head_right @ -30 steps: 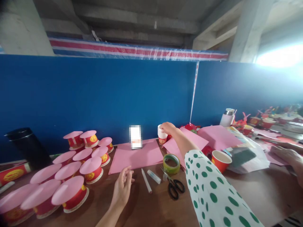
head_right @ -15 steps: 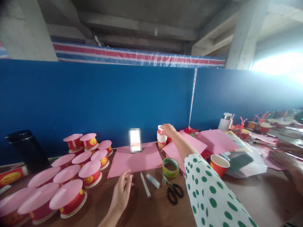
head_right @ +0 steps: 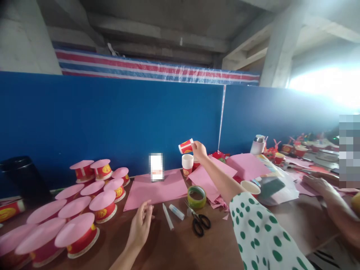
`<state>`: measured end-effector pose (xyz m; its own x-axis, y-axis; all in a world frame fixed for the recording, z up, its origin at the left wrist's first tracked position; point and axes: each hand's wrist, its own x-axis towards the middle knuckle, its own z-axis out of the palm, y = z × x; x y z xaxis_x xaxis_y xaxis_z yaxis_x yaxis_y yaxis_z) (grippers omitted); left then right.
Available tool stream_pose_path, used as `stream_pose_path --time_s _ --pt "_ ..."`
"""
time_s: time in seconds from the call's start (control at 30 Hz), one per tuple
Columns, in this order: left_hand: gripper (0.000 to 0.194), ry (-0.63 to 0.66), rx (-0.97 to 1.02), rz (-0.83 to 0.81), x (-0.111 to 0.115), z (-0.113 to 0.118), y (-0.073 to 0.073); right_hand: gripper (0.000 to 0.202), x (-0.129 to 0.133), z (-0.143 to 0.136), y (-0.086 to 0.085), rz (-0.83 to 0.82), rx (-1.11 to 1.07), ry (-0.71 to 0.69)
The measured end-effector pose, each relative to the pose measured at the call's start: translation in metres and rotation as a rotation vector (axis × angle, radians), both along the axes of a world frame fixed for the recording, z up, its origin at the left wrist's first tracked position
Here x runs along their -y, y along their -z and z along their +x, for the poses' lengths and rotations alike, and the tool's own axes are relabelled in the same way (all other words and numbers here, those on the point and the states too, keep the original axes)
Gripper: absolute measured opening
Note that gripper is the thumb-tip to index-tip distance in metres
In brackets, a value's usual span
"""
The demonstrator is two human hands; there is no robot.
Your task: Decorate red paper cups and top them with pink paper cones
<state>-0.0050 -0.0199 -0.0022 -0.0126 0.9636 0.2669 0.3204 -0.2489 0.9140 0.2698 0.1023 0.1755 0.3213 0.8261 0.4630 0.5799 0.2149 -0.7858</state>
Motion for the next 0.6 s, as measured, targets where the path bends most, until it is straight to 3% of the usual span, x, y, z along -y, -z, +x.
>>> stream_pose_path --time_s 0.17,0.3,0.37,0.47,0.6 --pt "0.043 0.023 -0.103 0.184 0.014 0.003 -0.014 0.025 0.056 -0.064 0.043 -0.024 -0.387 -0.185" --pt "0.062 0.016 -0.090 0.281 0.022 0.005 -0.024 0.028 0.110 -0.111 0.090 -0.092 -0.598 -0.327" --pt "0.068 0.023 -0.057 0.268 0.024 0.004 -0.025 0.028 0.129 -0.128 0.108 -0.229 -0.996 -0.518" --pt "0.063 0.045 0.031 0.213 0.023 0.003 -0.024 0.026 0.144 -0.144 0.122 -0.283 -1.202 -0.616" --pt "0.052 0.007 0.147 0.184 0.021 0.002 -0.023 0.021 0.153 -0.156 0.122 -0.299 -1.081 -0.672"
